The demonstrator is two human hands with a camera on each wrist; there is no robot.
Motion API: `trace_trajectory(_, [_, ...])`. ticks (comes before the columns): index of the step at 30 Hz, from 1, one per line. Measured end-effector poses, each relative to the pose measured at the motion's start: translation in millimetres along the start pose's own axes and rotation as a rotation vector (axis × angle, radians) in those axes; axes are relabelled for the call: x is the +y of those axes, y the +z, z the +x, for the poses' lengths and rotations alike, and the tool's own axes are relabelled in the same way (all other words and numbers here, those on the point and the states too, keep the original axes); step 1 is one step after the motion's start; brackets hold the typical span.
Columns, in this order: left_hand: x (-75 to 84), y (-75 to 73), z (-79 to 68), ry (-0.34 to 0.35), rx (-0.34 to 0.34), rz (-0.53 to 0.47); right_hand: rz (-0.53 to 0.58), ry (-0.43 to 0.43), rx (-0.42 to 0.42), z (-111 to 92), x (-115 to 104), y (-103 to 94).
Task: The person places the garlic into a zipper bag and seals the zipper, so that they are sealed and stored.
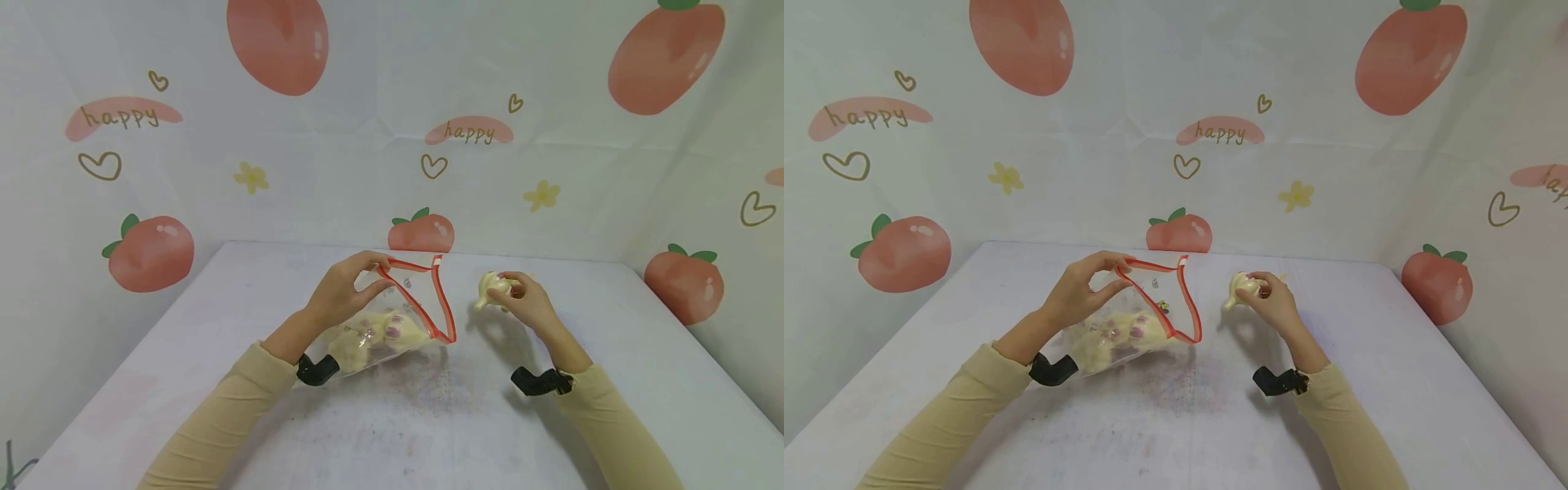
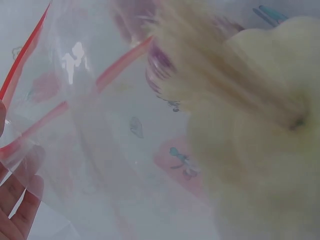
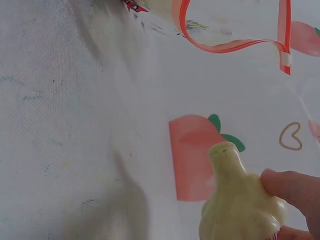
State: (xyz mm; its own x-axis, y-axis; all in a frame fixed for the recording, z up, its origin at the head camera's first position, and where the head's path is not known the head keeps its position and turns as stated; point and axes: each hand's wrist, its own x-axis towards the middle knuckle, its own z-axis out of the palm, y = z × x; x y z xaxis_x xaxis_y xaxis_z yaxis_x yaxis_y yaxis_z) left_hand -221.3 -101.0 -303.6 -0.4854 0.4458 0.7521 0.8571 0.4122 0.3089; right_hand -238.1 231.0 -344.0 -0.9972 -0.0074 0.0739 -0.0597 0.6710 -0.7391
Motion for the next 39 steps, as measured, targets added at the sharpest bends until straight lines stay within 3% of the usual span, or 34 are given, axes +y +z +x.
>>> trace_trajectory(32, [-1.4, -4.7, 5.4, 0.034, 0.023, 0.012, 0.055, -0.026, -0.009, -8.9, -11.4, -4.3])
trace_trajectory(39, [-0.6, -10.0, 11.2, 0.032, 0.025, -0.025, 0.054, -0.030, -0.009, -8.3, -11.5, -4.1])
